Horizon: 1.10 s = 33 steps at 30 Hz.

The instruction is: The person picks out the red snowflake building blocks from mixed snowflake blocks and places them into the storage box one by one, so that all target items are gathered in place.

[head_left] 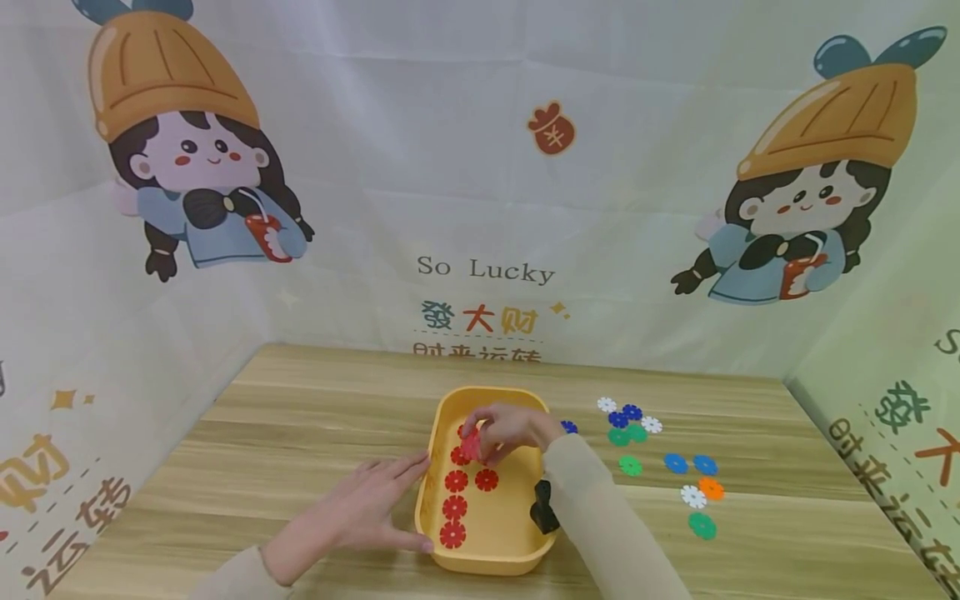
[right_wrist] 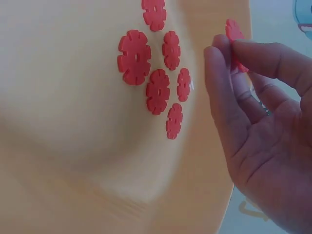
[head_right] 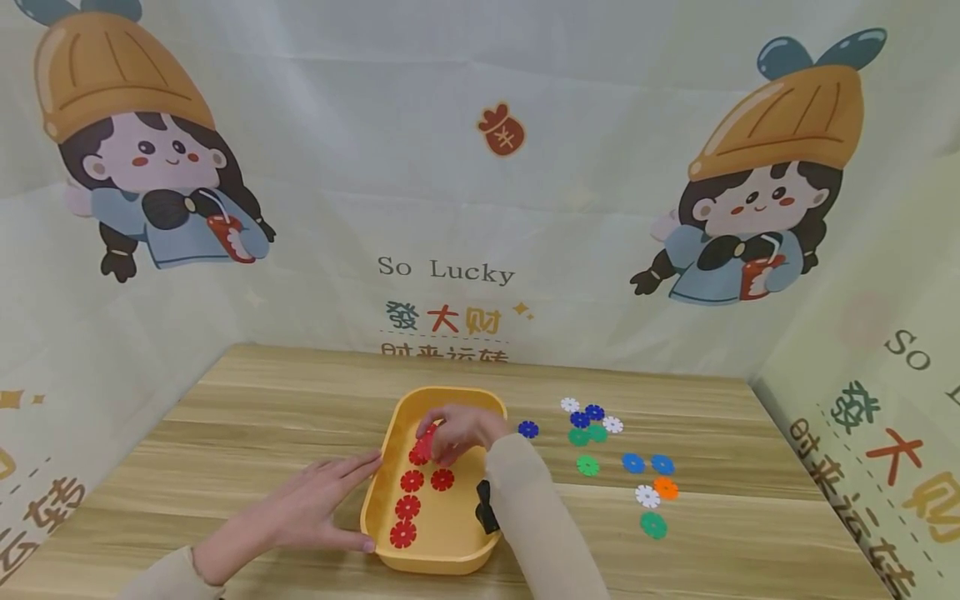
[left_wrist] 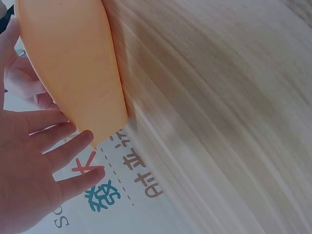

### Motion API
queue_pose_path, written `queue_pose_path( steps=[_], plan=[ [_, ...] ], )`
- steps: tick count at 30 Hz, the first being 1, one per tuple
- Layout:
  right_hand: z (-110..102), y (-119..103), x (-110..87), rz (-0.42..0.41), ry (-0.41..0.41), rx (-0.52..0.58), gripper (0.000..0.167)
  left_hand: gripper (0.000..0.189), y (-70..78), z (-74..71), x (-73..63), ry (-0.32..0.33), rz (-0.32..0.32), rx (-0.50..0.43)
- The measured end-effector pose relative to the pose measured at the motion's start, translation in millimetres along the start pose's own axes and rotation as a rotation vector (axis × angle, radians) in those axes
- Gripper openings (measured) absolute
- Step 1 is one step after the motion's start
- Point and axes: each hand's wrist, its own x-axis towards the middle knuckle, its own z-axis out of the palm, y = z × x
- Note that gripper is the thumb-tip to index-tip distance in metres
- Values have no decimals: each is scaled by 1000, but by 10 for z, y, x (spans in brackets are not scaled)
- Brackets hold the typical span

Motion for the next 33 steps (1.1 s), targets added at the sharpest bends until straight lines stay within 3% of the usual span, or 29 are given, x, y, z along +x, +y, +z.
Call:
queue_pose_path(
  steps=[14, 20, 33],
  plan=[
    [93, -24, -4, 183, -81, -101, 14, 97, -5, 10, 2, 7, 3, 12],
    [116, -66, -40, 219, -131, -189, 12, 97, -5, 7, 6, 5, 3, 14],
    [207, -28, -30, 237, -93, -315, 13, 97, -7, 6, 11, 5, 2, 11]
  ],
)
